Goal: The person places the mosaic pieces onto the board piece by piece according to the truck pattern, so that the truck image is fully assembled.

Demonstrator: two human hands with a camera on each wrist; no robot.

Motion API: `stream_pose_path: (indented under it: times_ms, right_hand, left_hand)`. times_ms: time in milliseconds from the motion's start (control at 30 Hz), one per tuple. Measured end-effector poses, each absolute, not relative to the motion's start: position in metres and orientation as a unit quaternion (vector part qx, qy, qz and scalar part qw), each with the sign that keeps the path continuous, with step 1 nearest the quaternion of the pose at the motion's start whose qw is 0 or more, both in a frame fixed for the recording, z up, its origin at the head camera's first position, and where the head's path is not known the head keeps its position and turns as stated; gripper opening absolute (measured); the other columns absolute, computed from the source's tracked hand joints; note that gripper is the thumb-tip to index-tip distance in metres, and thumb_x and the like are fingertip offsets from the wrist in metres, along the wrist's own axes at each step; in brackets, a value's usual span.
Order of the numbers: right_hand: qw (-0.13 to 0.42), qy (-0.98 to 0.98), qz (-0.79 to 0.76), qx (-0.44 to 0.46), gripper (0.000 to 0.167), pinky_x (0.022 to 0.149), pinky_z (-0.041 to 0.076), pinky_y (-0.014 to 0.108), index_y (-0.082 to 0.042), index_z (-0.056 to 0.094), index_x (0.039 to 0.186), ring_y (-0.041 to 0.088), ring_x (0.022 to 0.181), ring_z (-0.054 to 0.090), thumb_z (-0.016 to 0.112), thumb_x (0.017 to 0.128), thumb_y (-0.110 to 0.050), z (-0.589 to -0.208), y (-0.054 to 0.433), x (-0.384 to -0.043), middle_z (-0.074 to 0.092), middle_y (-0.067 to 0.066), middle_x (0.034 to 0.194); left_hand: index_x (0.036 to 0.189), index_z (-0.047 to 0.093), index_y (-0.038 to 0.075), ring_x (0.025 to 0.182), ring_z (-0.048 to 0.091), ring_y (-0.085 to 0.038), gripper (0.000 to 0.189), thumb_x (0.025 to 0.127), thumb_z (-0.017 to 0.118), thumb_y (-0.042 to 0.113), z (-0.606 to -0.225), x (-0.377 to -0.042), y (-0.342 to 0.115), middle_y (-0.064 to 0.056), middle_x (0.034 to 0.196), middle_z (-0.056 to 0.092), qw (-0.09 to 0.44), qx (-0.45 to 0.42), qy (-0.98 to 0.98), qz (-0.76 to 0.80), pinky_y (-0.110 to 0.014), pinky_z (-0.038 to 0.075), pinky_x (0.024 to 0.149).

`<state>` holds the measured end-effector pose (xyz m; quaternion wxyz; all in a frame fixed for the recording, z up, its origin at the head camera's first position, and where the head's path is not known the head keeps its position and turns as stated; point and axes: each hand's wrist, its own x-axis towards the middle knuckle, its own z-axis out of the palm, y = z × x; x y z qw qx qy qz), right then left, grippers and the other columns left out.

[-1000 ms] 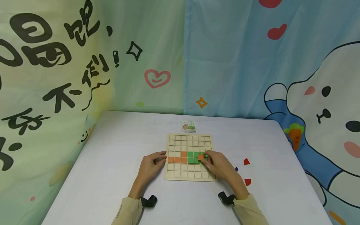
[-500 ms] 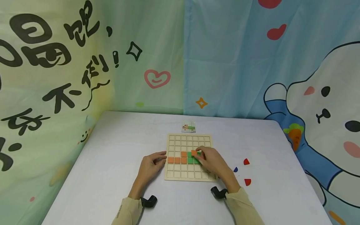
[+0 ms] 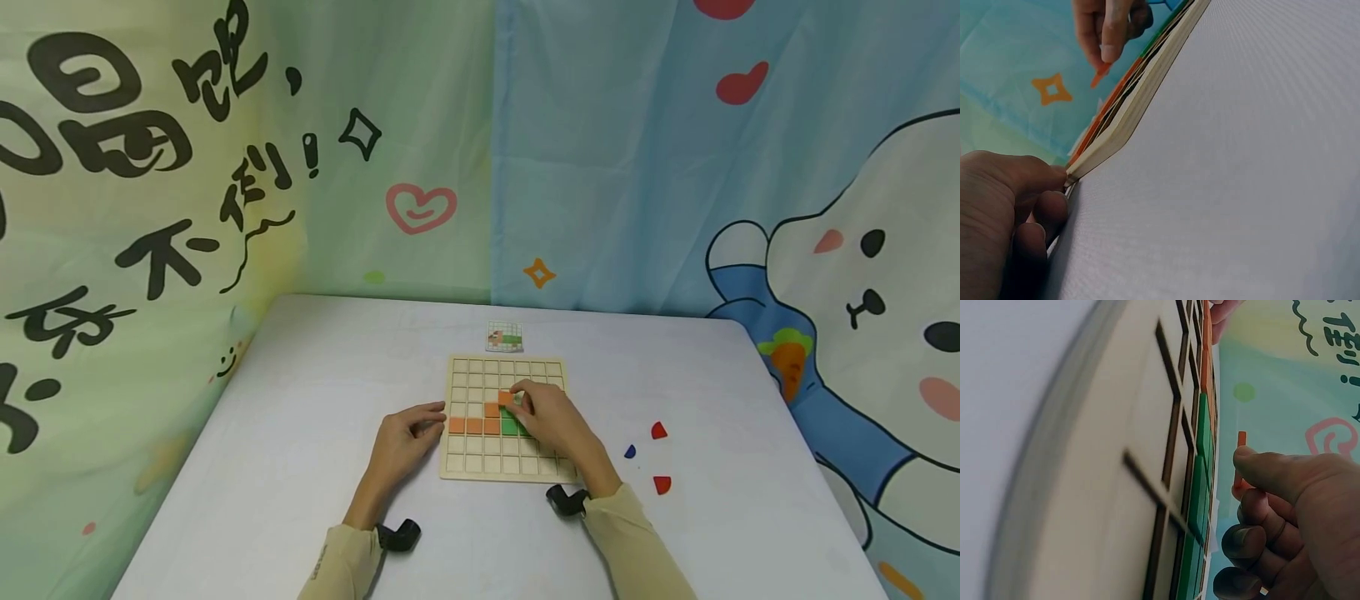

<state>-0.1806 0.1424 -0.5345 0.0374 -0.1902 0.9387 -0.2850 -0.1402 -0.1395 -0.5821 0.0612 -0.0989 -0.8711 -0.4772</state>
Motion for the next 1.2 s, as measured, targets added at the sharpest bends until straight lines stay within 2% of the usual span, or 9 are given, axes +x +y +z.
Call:
stream_pose_path:
  times_ms: [233, 667, 1200]
  right_hand:
    - [0.05, 0.944, -0.273, -0.179, 0.036, 0.064, 0.045, 0.027, -0.008, 0.071, 0.13, 0.008, 0.058, 0.048, 0.071, 0.103, -0.031, -0.533, 0.131, -0.189, 0.055, -0.006, 0.066]
    - [0.066, 0.94, -0.279, -0.183, 0.034, 0.062, 0.044, 0.027, -0.006, 0.072, 0.129, 0.008, 0.058, 0.051, 0.071, 0.103, -0.028, -0.538, 0.122, -0.195, 0.059, -0.005, 0.067]
    - [0.064, 0.94, -0.281, -0.184, 0.031, 0.06, 0.042, 0.027, -0.006, 0.072, 0.128, 0.009, 0.058, 0.05, 0.07, 0.104, -0.026, -0.54, 0.119, -0.199, 0.06, -0.004, 0.069]
  left_hand:
    - [0.107, 0.084, 0.01, 0.058, 0.046, -0.001, 0.013, 0.095, 0.079, 0.012, -0.582, -0.14, -0.139, -0.005, 0.128, 0.079, 0.065, -0.102, -0.87, -0.478, -0.02, 0.039, 0.057]
    - [0.107, 0.084, 0.011, 0.06, 0.048, -0.001, 0.013, 0.096, 0.078, 0.012, -0.582, -0.139, -0.137, -0.004, 0.126, 0.079, 0.071, -0.1, -0.871, -0.475, -0.019, 0.04, 0.058]
    - [0.106, 0.084, 0.011, 0.063, 0.049, -0.002, 0.012, 0.096, 0.079, 0.013, -0.58, -0.14, -0.138, -0.003, 0.127, 0.079, 0.068, -0.096, -0.872, -0.475, -0.019, 0.04, 0.06]
